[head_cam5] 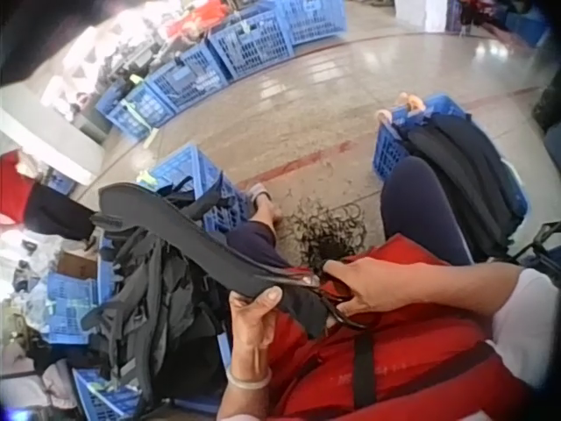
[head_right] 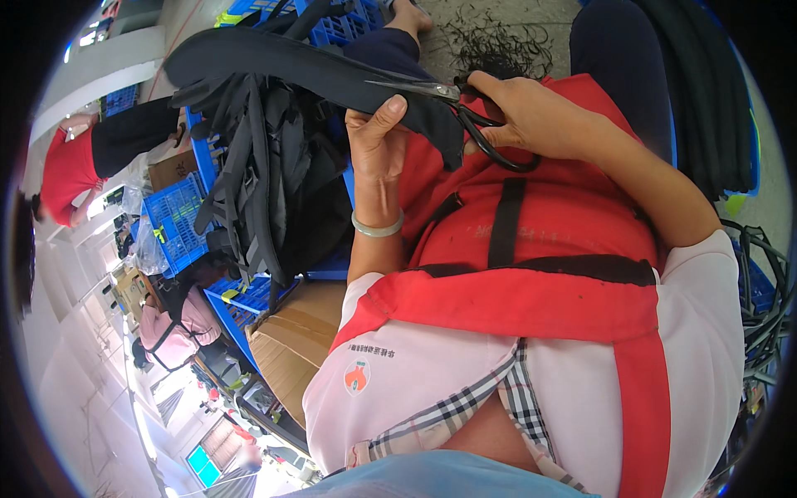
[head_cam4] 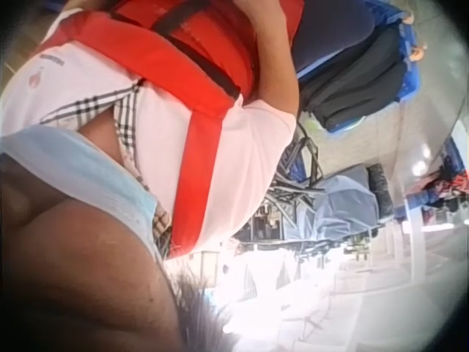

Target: Using scissors to trim excess material or threads from curved backpack shoulder strap components.

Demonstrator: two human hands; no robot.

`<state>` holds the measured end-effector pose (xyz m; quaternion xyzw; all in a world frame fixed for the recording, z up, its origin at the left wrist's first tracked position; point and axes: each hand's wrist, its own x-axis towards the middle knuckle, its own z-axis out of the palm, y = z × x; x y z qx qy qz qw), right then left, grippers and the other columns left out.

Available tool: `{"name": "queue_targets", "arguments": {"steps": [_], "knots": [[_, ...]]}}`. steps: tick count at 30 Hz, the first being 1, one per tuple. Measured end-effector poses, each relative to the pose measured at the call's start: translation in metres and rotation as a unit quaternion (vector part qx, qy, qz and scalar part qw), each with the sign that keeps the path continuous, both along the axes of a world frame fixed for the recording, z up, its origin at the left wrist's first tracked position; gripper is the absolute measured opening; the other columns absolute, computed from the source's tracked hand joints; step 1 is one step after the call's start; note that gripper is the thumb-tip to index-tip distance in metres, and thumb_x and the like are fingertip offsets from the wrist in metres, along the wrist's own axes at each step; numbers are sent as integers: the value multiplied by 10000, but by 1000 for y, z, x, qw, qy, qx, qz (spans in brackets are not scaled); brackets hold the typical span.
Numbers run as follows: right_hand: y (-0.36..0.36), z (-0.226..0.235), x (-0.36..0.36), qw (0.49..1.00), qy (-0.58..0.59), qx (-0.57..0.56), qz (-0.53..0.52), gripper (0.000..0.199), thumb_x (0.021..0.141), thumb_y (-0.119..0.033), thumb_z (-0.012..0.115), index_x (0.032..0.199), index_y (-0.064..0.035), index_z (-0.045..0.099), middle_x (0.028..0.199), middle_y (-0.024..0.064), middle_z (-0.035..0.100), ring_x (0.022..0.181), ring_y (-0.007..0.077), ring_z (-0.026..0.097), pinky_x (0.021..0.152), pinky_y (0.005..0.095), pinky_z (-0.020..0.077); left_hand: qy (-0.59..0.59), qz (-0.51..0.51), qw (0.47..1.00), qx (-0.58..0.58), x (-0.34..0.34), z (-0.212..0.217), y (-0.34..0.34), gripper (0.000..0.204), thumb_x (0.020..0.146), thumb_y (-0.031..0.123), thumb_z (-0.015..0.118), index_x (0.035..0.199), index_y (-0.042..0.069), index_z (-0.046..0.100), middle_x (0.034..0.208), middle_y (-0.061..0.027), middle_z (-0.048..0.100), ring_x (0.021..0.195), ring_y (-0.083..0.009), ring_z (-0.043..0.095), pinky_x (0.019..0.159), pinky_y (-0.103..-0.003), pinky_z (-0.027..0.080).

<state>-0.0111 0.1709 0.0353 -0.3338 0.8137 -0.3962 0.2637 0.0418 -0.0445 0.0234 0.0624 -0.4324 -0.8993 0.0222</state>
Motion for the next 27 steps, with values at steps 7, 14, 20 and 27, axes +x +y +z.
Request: {"name": "queue_targets", "arguments": {"steps": [7,14,20,27], "knots": [[0,2,3,995,-88,-20,-33,555,797,-398,726,1071,17,478,658,184,574,614,334,594,565,393,452,2,-16,1000,2,-2,-8,0,138,789,-64,688,911,-6,659,875,-77,680,769,-159,654,728,-287,537],[0,5,4,991,-122,9,-54,482,839,-321,705,1110,12,486,687,170,588,591,286,588,549,375,457,-10,19,999,49,-10,4,-8,103,834,28,662,933,2,650,887,-98,675,797,-217,663,771,-351,545],[5,-15,-3,997,16,-70,-19,573,805,-170,691,1251,5,376,946,264,589,800,392,604,642,429,470,-1,-18,1000,13,-11,-10,-8,138,797,-47,676,919,12,653,868,-87,680,779,-185,661,732,-316,548],[-6,0,-5,998,-58,-23,-16,556,762,-112,702,1218,7,407,790,230,601,700,370,592,621,422,460,15,-31,999,13,-10,-10,-7,160,784,-66,688,918,17,660,872,-72,683,761,-163,657,718,-286,535]]}}
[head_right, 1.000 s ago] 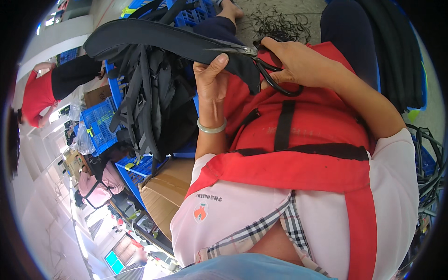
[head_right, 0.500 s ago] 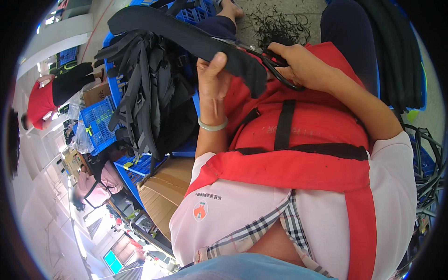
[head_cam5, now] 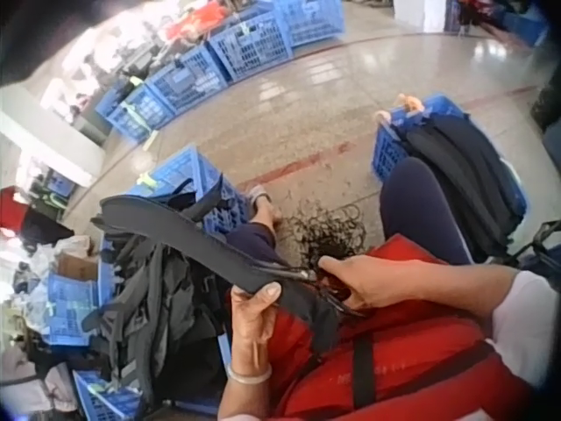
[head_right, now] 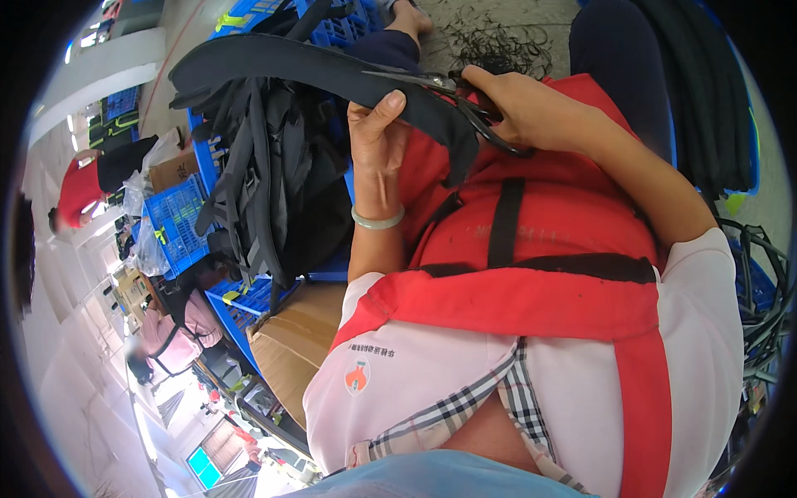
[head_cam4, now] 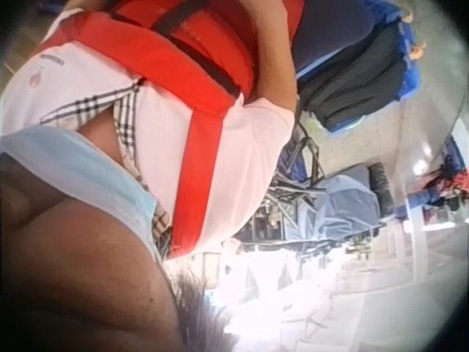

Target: Using scissors to trim excess material or threads from curved backpack shoulder strap components.

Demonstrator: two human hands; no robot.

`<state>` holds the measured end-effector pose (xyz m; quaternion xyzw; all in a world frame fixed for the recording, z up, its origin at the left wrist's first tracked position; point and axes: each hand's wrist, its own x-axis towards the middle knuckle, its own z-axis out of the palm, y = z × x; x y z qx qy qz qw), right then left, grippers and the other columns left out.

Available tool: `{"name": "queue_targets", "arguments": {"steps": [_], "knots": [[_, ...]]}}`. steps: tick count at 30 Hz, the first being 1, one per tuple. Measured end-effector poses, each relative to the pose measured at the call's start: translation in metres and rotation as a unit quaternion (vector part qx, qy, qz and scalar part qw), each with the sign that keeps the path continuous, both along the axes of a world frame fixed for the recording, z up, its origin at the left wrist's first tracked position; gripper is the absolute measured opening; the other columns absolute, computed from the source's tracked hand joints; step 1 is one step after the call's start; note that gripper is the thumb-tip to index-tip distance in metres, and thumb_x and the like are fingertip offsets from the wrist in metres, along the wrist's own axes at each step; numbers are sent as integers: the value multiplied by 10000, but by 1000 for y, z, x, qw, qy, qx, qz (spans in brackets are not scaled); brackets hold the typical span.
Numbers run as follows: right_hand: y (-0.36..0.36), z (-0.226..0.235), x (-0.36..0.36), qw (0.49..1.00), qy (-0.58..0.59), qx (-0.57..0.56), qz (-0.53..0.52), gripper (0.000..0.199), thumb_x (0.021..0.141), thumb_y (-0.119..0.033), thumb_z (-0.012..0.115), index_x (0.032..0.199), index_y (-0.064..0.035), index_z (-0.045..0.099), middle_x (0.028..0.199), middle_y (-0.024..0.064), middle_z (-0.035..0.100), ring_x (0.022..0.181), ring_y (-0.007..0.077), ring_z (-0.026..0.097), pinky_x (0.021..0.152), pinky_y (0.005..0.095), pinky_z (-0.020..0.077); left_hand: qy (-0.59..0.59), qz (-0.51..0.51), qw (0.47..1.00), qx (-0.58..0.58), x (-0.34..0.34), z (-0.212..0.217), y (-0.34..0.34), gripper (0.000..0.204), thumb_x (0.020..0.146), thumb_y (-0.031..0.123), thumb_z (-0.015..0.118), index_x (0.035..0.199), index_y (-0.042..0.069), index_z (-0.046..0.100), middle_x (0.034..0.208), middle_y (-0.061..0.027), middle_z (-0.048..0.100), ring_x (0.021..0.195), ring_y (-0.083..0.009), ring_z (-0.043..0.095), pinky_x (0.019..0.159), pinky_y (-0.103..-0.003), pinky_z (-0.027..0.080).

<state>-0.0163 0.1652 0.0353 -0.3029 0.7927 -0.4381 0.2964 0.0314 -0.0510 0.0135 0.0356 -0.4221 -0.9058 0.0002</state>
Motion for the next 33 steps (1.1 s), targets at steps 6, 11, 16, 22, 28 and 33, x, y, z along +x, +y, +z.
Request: {"name": "queue_targets", "arguments": {"steps": [6,11,16,22,28,33], "knots": [[3,10,0,996,-59,53,-30,460,810,-230,722,1127,-10,471,689,184,587,591,318,541,567,383,442,-11,6,1000,8,4,0,-3,163,798,-14,691,952,12,645,918,-77,673,833,-180,653,768,-319,536],[9,-17,2,999,20,-11,-25,439,835,-208,693,1155,-23,456,780,195,608,697,339,585,629,394,464,-15,15,999,47,-12,-3,-17,178,810,33,687,979,4,642,970,-105,659,874,-217,645,826,-359,536],[11,-4,-11,1000,20,-4,7,496,808,-147,675,1214,-31,414,915,212,620,831,372,610,697,423,470,-3,17,1000,15,-9,1,-9,172,798,25,693,967,27,658,981,-103,660,882,-208,639,852,-356,531],[-2,12,-15,995,62,72,13,738,707,-32,675,1339,52,302,1033,270,595,958,419,587,795,441,461,9,51,999,-4,-10,7,-1,158,783,-41,695,922,25,657,878,-59,663,794,-158,629,758,-290,518],[-11,-4,-3,999,46,-11,-10,570,724,-2,663,1229,59,407,914,268,611,885,420,601,734,432,466,13,46,999,-10,-8,3,-6,149,797,-10,688,937,27,655,897,-70,663,824,-181,633,803,-316,519],[-7,-8,-4,997,64,-27,-20,388,757,-25,654,1090,31,464,816,235,616,800,410,610,693,425,465,25,5,1000,-7,-8,-1,-11,189,822,56,678,1004,20,639,948,-94,656,881,-224,633,848,-362,518]]}}
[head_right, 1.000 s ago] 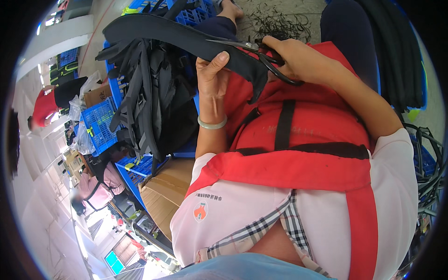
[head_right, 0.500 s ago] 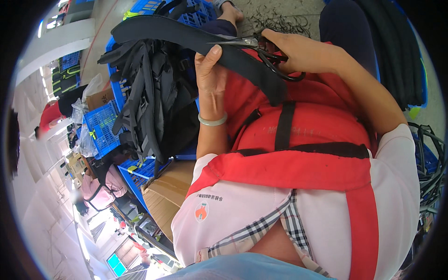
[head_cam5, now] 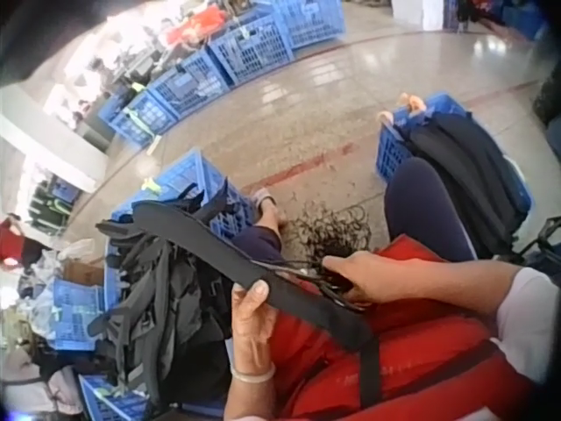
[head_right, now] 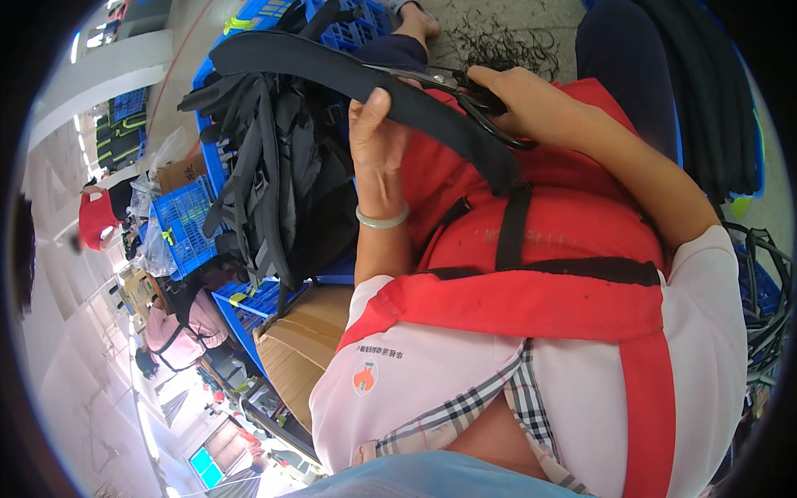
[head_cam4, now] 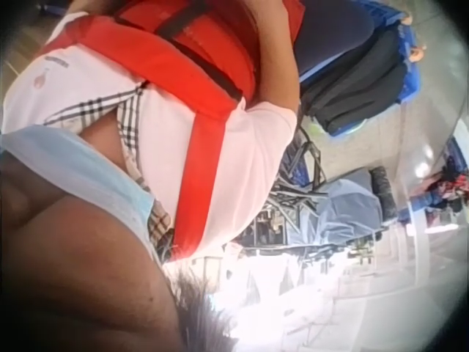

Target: Using scissors to trim excess material or threads from curved backpack shoulder strap components.

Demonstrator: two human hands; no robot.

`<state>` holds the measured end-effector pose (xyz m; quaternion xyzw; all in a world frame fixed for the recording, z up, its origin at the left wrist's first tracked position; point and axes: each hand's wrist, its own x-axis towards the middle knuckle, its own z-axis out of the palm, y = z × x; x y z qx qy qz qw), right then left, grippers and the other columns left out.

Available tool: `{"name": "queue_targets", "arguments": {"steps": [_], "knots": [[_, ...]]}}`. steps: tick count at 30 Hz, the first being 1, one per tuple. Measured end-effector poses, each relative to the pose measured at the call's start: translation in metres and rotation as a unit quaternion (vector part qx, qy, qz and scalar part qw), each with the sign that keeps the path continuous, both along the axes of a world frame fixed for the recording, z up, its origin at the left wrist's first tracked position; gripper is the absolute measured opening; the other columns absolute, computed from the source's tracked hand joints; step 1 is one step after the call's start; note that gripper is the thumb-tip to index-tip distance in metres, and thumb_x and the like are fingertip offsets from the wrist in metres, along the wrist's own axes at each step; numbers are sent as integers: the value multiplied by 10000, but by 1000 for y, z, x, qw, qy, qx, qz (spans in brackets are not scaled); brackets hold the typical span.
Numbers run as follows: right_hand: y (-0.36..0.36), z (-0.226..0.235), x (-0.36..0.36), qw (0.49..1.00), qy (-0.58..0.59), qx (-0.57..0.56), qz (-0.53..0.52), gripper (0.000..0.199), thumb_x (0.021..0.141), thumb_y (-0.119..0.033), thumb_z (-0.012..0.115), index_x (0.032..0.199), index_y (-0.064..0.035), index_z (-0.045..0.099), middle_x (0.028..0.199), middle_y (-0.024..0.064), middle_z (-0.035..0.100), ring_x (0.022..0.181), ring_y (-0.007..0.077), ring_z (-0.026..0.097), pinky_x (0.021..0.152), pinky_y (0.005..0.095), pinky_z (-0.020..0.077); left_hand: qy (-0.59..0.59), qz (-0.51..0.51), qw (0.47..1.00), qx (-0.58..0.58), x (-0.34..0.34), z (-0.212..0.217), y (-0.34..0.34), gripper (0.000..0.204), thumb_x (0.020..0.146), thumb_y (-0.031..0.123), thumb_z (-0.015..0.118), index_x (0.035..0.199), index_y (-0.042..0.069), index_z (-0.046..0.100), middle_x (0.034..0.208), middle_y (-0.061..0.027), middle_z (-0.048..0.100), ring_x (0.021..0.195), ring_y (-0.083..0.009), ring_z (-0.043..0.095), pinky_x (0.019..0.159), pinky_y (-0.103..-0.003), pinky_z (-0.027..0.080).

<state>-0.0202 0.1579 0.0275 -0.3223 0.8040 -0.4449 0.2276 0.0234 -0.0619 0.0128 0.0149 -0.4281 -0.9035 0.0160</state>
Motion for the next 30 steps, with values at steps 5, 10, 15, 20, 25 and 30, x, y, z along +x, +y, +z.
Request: {"name": "queue_targets", "arguments": {"steps": [5,10,15,20,25,30], "knots": [[2,1,-4,998,-36,45,-16,374,783,-50,647,1105,7,467,825,218,631,808,393,626,697,422,471,-18,35,999,19,-18,1,-18,215,831,61,671,1038,19,633,958,-97,654,868,-219,640,847,-357,526],[2,-4,0,996,72,-29,-35,465,765,-23,624,1185,2,426,912,240,622,852,401,602,717,418,472,-2,23,1000,-19,-12,9,4,158,799,-2,694,949,26,657,923,-68,661,829,-172,634,804,-320,525],[3,9,-7,998,43,43,-1,479,755,-24,632,1184,24,426,901,244,620,851,398,604,709,425,461,-3,28,999,-30,-9,13,3,127,779,-36,712,876,35,671,844,-34,659,769,-135,619,744,-275,513],[-1,0,-5,998,-53,41,-6,473,720,42,610,1160,30,437,875,247,613,830,400,614,702,433,463,-13,25,1000,-11,-8,12,5,120,789,-30,700,886,32,667,856,-40,661,785,-145,628,755,-296,519],[2,4,-4,999,-12,5,-29,320,784,2,611,1077,2,482,783,228,593,709,374,601,632,402,458,0,4,1000,17,-12,10,-5,155,796,-26,689,938,25,654,919,-66,662,827,-170,637,779,-318,529],[2,12,-10,1000,1,0,-27,324,793,-17,617,1077,-18,460,821,225,598,740,378,594,667,404,456,27,33,999,23,-24,20,-16,143,837,46,663,976,16,642,947,-101,650,874,-203,628,822,-342,531]]}}
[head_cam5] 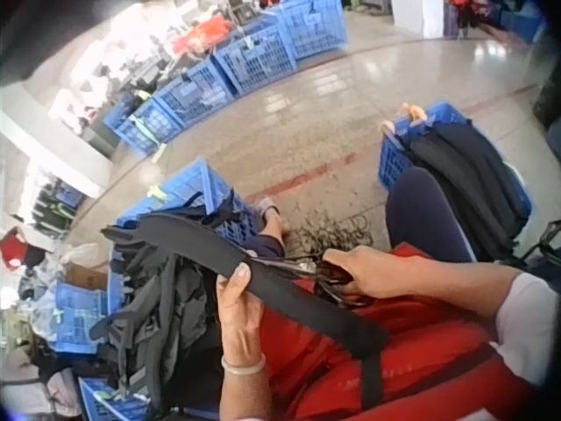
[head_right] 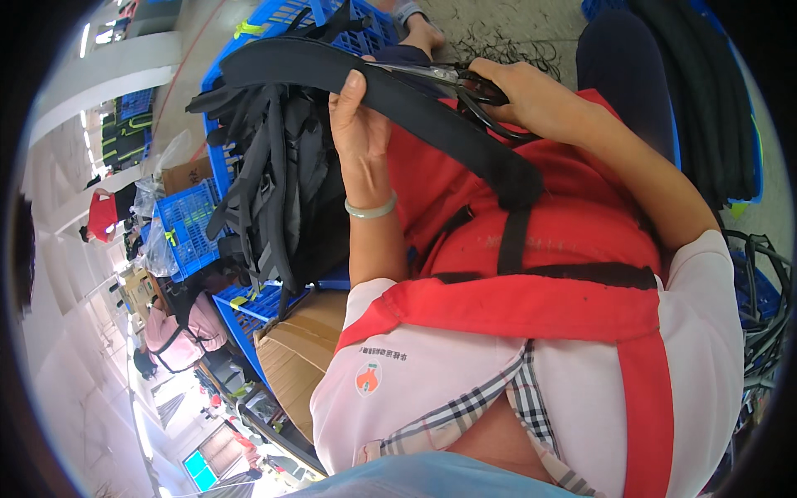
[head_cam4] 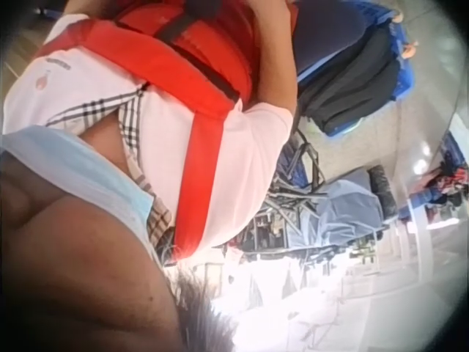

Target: Using scissors to trim excess material or threads from curved backpack shoulder strap components.

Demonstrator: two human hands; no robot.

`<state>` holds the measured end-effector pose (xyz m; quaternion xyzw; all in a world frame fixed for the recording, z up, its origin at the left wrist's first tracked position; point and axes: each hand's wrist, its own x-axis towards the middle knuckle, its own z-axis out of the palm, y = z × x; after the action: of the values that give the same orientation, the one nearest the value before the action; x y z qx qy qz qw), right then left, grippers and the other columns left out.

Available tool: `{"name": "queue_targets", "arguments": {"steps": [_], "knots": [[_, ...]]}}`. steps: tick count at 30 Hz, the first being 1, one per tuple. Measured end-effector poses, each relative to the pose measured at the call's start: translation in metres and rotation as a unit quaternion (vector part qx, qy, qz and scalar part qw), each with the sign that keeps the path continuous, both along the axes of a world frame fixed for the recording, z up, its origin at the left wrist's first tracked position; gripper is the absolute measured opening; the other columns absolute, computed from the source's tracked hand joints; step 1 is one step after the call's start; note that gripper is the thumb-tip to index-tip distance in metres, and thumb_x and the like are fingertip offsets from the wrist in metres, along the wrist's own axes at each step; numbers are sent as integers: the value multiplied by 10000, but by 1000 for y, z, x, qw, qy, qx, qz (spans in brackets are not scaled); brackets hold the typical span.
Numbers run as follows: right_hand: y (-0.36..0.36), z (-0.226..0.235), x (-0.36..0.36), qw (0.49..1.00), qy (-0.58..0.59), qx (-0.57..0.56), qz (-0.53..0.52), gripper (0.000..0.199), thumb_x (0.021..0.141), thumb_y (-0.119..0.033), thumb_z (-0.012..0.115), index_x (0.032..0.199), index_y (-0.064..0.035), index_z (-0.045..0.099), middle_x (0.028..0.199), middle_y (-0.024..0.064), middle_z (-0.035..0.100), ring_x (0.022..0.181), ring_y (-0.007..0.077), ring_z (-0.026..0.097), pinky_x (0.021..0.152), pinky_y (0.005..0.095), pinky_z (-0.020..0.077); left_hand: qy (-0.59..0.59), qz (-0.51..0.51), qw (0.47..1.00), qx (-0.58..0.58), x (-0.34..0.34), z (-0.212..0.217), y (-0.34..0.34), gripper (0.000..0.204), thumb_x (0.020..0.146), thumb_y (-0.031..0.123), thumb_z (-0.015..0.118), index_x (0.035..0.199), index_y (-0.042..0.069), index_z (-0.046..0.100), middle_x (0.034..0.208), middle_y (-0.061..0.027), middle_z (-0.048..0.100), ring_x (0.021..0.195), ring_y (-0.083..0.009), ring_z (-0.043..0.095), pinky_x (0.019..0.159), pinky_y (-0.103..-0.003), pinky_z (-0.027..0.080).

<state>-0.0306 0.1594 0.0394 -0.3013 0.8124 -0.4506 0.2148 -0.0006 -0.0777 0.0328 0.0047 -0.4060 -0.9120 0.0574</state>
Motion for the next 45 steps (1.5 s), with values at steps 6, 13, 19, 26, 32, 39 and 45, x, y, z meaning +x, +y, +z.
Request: {"name": "queue_targets", "arguments": {"steps": [6,13,19,26,32,39,45], "knots": [[-5,7,0,999,24,27,-5,527,715,22,628,1176,-12,375,948,262,591,886,447,580,727,458,447,2,5,999,-43,5,-6,16,166,798,7,696,957,44,667,937,-84,675,867,-198,648,853,-343,532],[-8,17,-6,994,36,88,47,529,712,22,634,1174,3,378,913,269,596,881,463,573,712,474,442,-17,12,999,-47,8,3,20,166,774,-23,719,912,58,674,875,-28,673,815,-136,632,805,-292,513],[-7,-14,-1,1000,15,26,3,348,793,-24,616,1101,17,461,834,231,611,781,409,604,673,426,458,-7,6,999,-37,7,-10,16,177,794,5,701,963,46,672,941,-80,681,887,-202,653,857,-363,532],[-5,6,1,1000,5,15,5,348,824,-47,610,1138,-1,467,738,194,581,638,280,582,606,365,454,36,15,999,-24,-4,11,-4,203,809,35,700,1005,69,658,962,-79,666,888,-192,643,844,-363,540],[12,17,-20,997,-7,-22,71,305,832,-103,580,1116,-32,497,751,146,575,641,254,542,591,357,429,27,24,999,-37,-3,16,6,181,794,3,707,957,71,666,913,-60,672,851,-174,646,811,-342,546],[9,33,-9,995,-63,34,62,561,764,-276,739,1168,-9,456,903,174,597,842,324,587,740,394,454,16,64,994,-82,-1,9,15,163,802,17,705,949,70,659,891,-40,669,828,-156,645,796,-316,544],[-4,8,9,1000,16,-24,-4,883,625,-487,821,1189,41,394,987,256,567,926,431,559,808,431,444,-25,47,998,-38,3,8,24,152,802,36,709,943,53,654,903,-51,667,848,-166,645,830,-313,535]]}}
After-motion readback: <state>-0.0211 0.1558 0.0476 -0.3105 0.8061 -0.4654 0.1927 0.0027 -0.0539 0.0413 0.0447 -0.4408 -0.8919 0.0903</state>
